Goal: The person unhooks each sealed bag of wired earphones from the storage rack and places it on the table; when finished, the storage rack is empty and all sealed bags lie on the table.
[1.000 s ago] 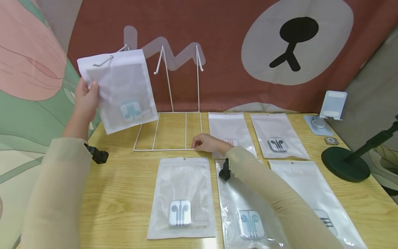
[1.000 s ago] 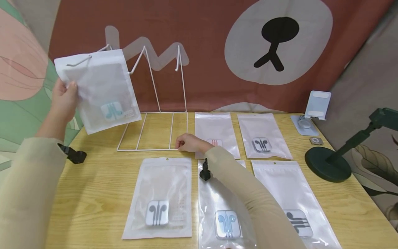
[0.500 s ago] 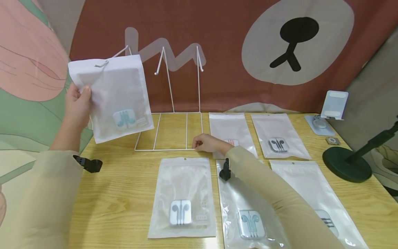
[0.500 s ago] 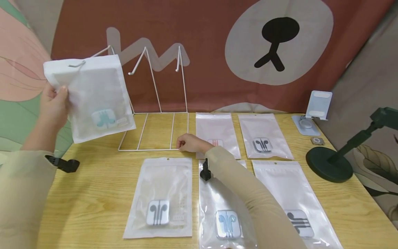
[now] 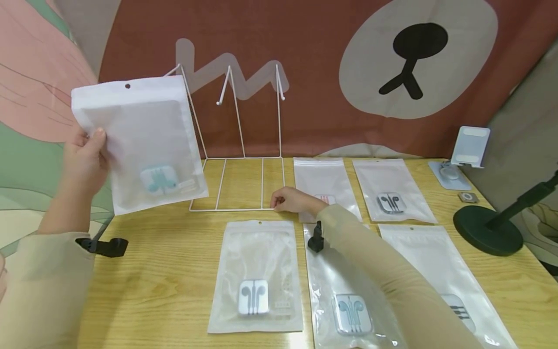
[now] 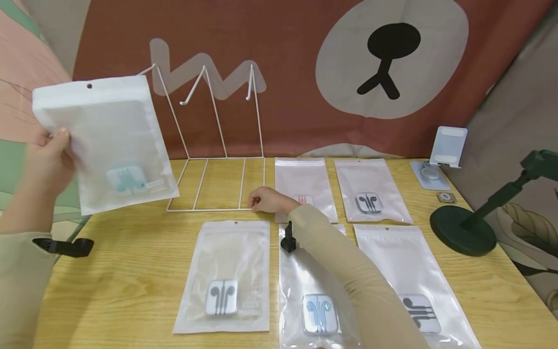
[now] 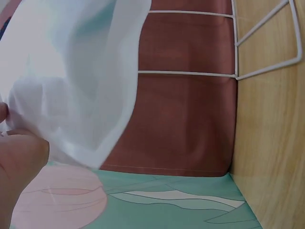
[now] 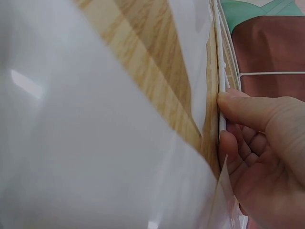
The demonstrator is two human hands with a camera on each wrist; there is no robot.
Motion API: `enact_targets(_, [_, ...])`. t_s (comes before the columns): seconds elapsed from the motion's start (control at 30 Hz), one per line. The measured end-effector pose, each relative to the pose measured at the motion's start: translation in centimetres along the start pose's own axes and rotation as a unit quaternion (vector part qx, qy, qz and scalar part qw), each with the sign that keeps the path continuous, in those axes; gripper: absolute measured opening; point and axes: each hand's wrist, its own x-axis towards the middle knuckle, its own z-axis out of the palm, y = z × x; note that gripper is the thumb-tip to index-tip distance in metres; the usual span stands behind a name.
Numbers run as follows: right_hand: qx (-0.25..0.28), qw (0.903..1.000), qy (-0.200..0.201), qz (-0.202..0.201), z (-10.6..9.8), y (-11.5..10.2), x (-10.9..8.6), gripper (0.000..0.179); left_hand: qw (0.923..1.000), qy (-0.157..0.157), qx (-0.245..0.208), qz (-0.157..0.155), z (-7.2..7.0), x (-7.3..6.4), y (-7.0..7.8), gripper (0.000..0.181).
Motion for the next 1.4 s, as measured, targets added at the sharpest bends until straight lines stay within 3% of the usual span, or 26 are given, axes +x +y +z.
enact_targets(0.1, [0.0, 1.0, 0.0, -0.002, 0.1, 0.0, 0.0, 0.006, 0.9989, -0.014, -0.045, 0.008, 0.2, -1.1, 0.5, 0.026])
enact_targets(0.2, [-0.002, 1.0, 0.001, -0.001, 0.1, 0.0, 0.0, 0.006, 0.9969, -0.058, -0.048, 0.021, 0.6, -2.7, 0.8, 0.028])
enact_targets(0.3, [-0.003, 1.0, 0.002, 0.001, 0.1, 0.0, 0.0, 0.006, 0.992, -0.119, -0.027, 0.031, 0.9, -4.6, 0.9, 0.031])
enact_targets(0.4, [-0.001, 1.0, 0.003, -0.002, 0.1, 0.0, 0.0, 0.006, 0.9857, -0.162, 0.042, 0.02, 1.0, -6.5, 1.1, 0.034])
enact_targets(0.5, [0.0, 1.0, 0.003, -0.007, 0.1, 0.1, -0.1, 0.005, 0.9747, -0.181, 0.129, -0.022, 0.5, -8.1, 0.9, 0.035])
enact_targets(0.7, [-0.002, 0.9999, 0.009, -0.011, 0.0, 0.3, -0.4, 0.005, 0.9351, -0.182, 0.261, -0.156, -2.0, -9.0, -0.4, 0.028])
enact_targets(0.73, [-0.001, 0.9999, 0.01, -0.011, 0.1, 0.3, -0.4, 0.005, 0.9267, -0.181, 0.278, -0.177, -2.6, -9.0, -0.7, 0.027])
enact_targets(0.83, [-0.003, 0.9999, 0.008, -0.011, 0.1, 0.2, -0.4, 0.005, 0.8905, -0.182, 0.345, -0.233, -4.0, -9.0, -1.3, 0.033])
enact_targets(1.0, [-0.005, 0.9999, 0.007, -0.012, 0.1, 0.2, -0.3, 0.005, 0.8181, -0.19, 0.456, -0.294, -5.5, -8.7, -1.7, 0.057])
enact_targets(1.2, [-0.006, 0.9999, 0.009, -0.008, 0.1, 0.1, -0.2, 0.006, 0.7329, -0.207, 0.554, -0.336, -6.1, -8.2, -2.5, 0.05])
enact_targets(1.4, [-0.003, 0.9999, 0.01, -0.009, 0.1, -0.1, -0.3, 0.005, 0.6784, -0.221, 0.611, -0.344, -6.7, -7.6, -3.1, 0.031])
